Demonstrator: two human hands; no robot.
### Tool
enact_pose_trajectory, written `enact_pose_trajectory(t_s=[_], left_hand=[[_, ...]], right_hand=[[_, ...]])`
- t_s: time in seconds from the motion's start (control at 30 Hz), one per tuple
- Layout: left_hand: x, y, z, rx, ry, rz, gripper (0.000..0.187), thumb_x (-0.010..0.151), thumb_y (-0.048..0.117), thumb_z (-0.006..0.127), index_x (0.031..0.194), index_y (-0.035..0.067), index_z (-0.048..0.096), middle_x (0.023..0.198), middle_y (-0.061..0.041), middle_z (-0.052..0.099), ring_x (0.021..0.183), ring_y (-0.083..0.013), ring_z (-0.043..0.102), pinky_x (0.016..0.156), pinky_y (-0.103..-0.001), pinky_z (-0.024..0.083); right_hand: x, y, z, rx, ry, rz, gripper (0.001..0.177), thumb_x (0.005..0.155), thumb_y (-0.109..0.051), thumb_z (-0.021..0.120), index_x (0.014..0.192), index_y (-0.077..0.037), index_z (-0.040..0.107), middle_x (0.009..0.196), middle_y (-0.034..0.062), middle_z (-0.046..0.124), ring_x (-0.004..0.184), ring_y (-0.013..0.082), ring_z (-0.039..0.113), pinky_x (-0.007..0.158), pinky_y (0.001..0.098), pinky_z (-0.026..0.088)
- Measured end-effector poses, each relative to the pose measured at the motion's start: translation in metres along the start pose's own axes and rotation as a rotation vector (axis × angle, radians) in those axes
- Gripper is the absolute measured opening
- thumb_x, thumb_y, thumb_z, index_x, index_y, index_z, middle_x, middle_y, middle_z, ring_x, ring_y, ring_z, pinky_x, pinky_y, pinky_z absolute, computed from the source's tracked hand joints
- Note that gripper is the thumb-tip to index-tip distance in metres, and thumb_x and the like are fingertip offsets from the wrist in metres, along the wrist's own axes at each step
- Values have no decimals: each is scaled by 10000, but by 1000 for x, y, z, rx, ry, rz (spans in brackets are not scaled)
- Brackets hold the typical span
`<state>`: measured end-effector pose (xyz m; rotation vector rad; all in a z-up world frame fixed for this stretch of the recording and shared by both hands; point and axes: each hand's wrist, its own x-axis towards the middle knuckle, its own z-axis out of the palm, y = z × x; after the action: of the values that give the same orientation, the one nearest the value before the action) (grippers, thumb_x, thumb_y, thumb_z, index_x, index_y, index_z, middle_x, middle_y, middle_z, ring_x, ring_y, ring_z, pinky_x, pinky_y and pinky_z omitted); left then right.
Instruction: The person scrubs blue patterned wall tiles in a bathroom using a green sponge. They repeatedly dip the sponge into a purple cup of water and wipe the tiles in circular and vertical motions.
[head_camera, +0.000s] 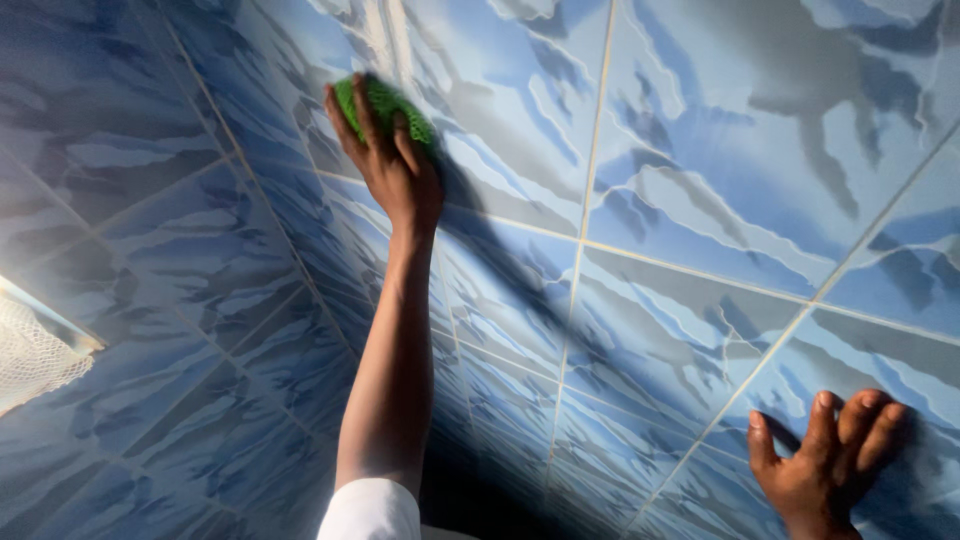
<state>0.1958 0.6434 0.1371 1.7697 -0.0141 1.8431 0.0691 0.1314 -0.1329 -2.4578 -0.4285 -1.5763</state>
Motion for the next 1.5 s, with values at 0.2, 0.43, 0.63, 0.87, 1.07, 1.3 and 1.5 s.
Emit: enact_pose_trajectory(t_s=[0.2,0.43,0.63,0.87,1.07,1.3,1.5], left_hand=[[-64,77,10,-56,12,-192,513,1140,217,474,1639,157,371,1756,-235,145,1651,-430,160,1351,-549,197],[-144,236,23,-125,-152,96,577,1079,210,568,1626,170,389,1736,-259,161,1593,-489,141,1328,-589,154],[-192,368,37,-225,-303,204,530,1057,285,615,1566,218,485,1693,-257,260,1613,-504,211,1340,-612,156],[-239,482,61,-282,-425,389,479,1128,278,542,1601,257,469,1714,-176,293,1629,-373,268,1361,-544,115],[-282,575,92,-309,-676,589,525,1195,223,398,1699,315,280,1792,-118,147,1657,-281,130,1327,-496,-25],[-297,603,66,-218,-889,895,545,1217,275,321,1753,228,238,1801,-21,98,1689,-203,81,1345,-465,-15],[-279,513,44,-164,-797,966,581,1165,204,365,1739,227,283,1792,-33,137,1674,-209,116,1368,-485,-3]], right_hand=[[3,-6,0,-22,20,1,872,987,-456,692,1631,-36,281,1715,293,202,1601,515,113,1284,718,145],[20,-10,-22,75,11,-50,824,937,-384,740,1549,26,372,1637,327,281,1540,555,195,1231,713,193],[32,-9,-67,203,-128,-45,747,898,-270,742,1522,-24,413,1612,291,342,1522,513,268,1236,648,236],[15,27,-107,458,-223,47,728,848,-244,751,1474,-48,434,1547,217,404,1483,460,335,1217,583,286],[-18,54,-115,146,-351,-40,651,926,-370,607,1476,-51,471,1622,268,274,1502,487,221,1176,617,206],[-25,54,-104,73,-290,-78,584,989,-376,548,1468,-51,475,1641,257,273,1530,458,226,1204,603,224],[-17,32,-109,220,-260,48,575,951,-211,608,1450,49,487,1587,335,339,1494,514,307,1217,604,249]])
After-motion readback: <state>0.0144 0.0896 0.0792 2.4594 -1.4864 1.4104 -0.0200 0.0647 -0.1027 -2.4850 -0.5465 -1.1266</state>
